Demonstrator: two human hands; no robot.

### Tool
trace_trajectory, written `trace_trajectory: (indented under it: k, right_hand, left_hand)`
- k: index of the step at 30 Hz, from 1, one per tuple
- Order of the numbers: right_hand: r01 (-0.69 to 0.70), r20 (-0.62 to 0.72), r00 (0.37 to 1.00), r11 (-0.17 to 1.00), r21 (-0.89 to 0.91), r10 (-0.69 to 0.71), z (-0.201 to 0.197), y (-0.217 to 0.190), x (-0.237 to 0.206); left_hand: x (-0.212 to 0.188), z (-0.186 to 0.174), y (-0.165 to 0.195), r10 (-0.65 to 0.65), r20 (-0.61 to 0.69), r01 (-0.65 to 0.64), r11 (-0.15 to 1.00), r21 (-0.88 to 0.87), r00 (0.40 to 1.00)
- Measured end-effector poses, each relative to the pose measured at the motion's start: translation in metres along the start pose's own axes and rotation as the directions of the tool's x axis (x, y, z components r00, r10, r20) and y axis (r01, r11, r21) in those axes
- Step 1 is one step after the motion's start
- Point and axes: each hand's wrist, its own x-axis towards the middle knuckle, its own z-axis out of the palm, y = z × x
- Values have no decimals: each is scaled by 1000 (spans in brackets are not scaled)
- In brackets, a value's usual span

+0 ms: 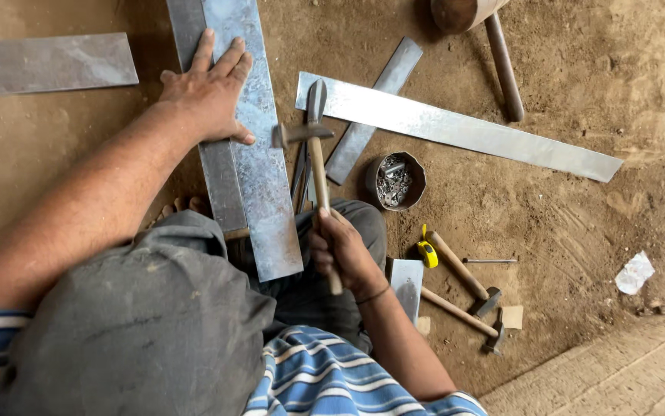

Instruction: The person sits on the floor and uses a hammer to flatten and shape metal strips. They then use shears to cut a metal strip into smaller pieces and arrange them into a cross shape on the ground.

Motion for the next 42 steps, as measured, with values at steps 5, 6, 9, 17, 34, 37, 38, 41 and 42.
trace_trajectory:
  k: [5,6,9,17,34,37,38,41,42]
  right_hand:
    - [48,-46,998,973,225,-39,-8,12,-18]
    - [63,-69,997,964,260,-47,-9,16,-21]
    - [-102,-30,994,993,62,104,-15,25,-34]
    - [-85,90,994,966,243,65,-29,39,-47]
    - [51,-93,995,954,296,-25,-33,63,-42]
    - [87,-189,980,985,151,-58,-27,67,-40]
    - [94,-206,976,989,118,-68,-24,68,-38]
    - [118,-236,965,993,0,-115,-18,69,-31]
    - [122,-241,962,992,-40,-128,-16,69,-29]
  left_hand:
    - [1,3,-1,-6,-21,6,1000,-1,1000]
    - [1,4,-1,-4,-25,4,1000,-1,1000]
    - [1,4,-1,-12,-25,13,1000,14,1000]
    - [-1,3,-4,-12,-28,12,1000,17,1000]
    - [-42,6,51,365,298,-428,885,182,882]
    - [-45,14,58,352,276,-412,889,200,894]
    - [-44,17,57,372,242,-420,887,194,896]
    - [-40,26,50,422,134,-441,881,174,897]
    - [-39,30,48,436,110,-449,878,165,893]
